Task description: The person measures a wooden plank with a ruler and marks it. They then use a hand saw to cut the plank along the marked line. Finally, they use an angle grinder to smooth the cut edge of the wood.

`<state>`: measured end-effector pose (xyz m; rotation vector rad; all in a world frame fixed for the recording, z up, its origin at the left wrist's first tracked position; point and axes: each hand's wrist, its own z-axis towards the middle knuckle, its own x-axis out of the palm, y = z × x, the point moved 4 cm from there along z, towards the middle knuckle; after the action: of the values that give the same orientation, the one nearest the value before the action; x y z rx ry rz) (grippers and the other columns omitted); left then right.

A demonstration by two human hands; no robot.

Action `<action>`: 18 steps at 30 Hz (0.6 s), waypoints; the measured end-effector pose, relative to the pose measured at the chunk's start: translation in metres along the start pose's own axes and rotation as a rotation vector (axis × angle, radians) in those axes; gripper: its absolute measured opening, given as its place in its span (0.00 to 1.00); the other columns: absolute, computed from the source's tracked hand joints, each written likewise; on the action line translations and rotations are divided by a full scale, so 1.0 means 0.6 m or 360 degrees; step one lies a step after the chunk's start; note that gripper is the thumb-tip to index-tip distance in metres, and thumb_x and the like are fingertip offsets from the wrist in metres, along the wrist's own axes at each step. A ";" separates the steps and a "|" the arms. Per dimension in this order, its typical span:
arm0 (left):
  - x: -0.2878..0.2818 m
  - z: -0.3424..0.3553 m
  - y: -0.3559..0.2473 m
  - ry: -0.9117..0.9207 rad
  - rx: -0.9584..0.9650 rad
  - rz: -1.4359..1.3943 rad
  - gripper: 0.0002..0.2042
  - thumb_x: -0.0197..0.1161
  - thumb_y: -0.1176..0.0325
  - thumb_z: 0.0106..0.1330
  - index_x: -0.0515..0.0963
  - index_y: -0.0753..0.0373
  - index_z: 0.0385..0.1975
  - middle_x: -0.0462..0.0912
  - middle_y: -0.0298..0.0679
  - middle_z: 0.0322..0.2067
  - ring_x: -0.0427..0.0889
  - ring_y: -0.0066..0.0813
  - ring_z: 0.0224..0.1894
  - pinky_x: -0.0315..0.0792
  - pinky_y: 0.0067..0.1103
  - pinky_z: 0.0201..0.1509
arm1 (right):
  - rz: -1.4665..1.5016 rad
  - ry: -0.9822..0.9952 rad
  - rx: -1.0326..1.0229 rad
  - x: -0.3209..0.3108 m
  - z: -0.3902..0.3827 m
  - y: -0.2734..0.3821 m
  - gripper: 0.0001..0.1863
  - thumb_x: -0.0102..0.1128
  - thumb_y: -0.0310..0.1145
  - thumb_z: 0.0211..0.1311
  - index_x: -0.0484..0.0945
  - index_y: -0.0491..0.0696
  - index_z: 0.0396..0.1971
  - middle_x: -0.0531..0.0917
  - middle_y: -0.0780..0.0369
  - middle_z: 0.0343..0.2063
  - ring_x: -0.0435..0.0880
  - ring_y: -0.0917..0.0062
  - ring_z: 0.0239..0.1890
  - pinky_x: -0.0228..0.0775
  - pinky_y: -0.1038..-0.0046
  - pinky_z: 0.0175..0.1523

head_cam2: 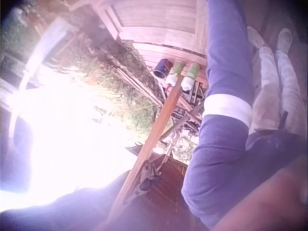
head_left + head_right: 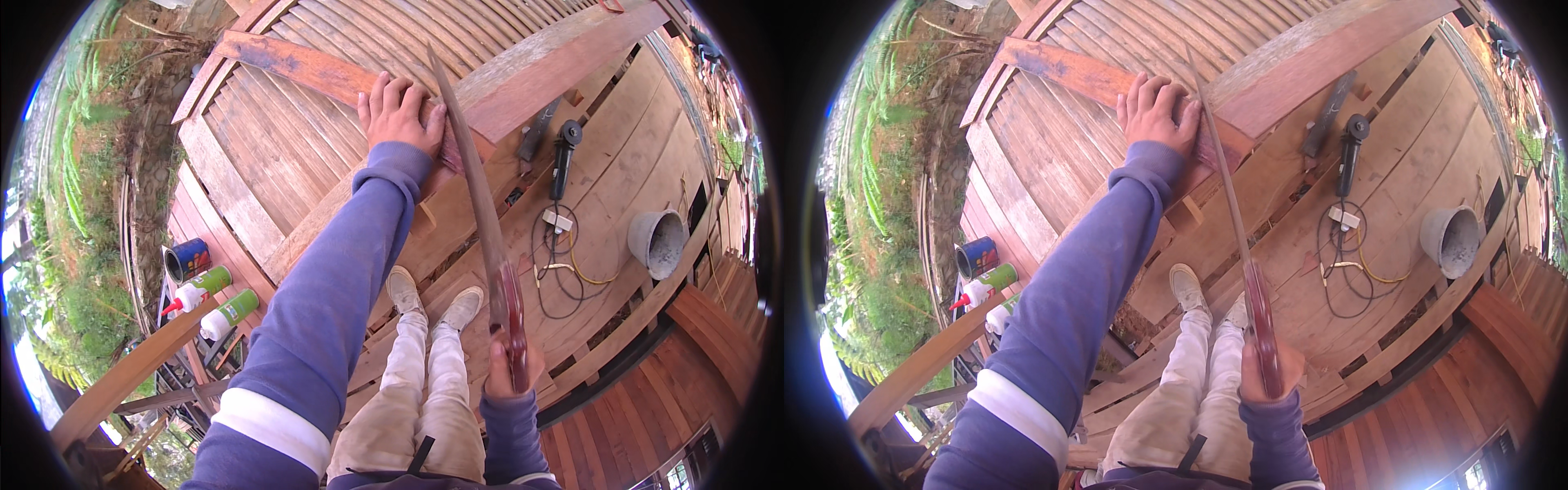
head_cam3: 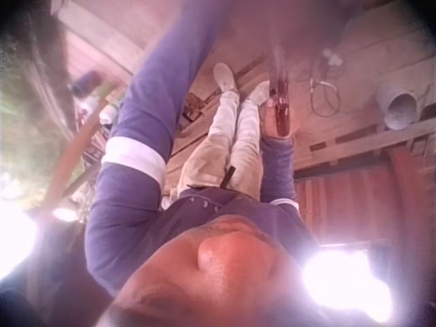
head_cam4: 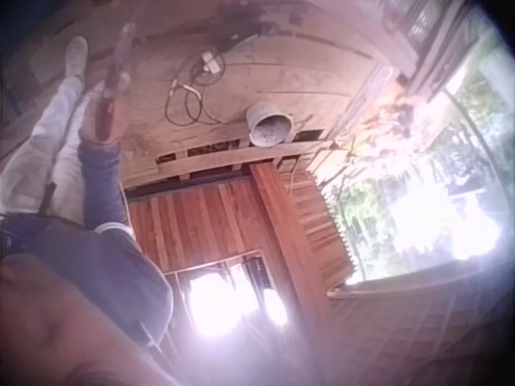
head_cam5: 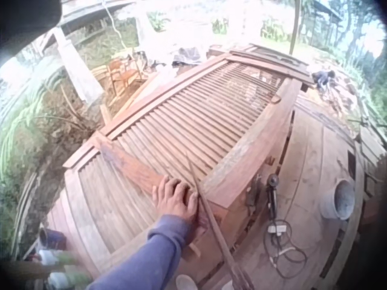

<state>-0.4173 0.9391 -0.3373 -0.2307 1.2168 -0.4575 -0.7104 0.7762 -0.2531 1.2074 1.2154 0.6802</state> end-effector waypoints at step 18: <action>0.003 0.001 0.001 0.0042 -0.0026 0.0020 0.15 0.59 0.53 0.63 0.79 0.54 0.43 0.73 0.37 0.54 0.58 0.43 0.69 0.42 0.46 0.73 | 0.0014 0.0023 0.0082 0.051 0.085 0.017 0.04 0.60 0.27 0.58 0.77 0.42 0.28 0.76 0.59 0.15 0.76 0.72 0.17 0.66 0.69 0.26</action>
<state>-0.4161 0.9385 -0.3389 -0.2316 1.2479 -0.4408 -0.6523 0.7901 -0.2586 1.2532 1.2468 0.6682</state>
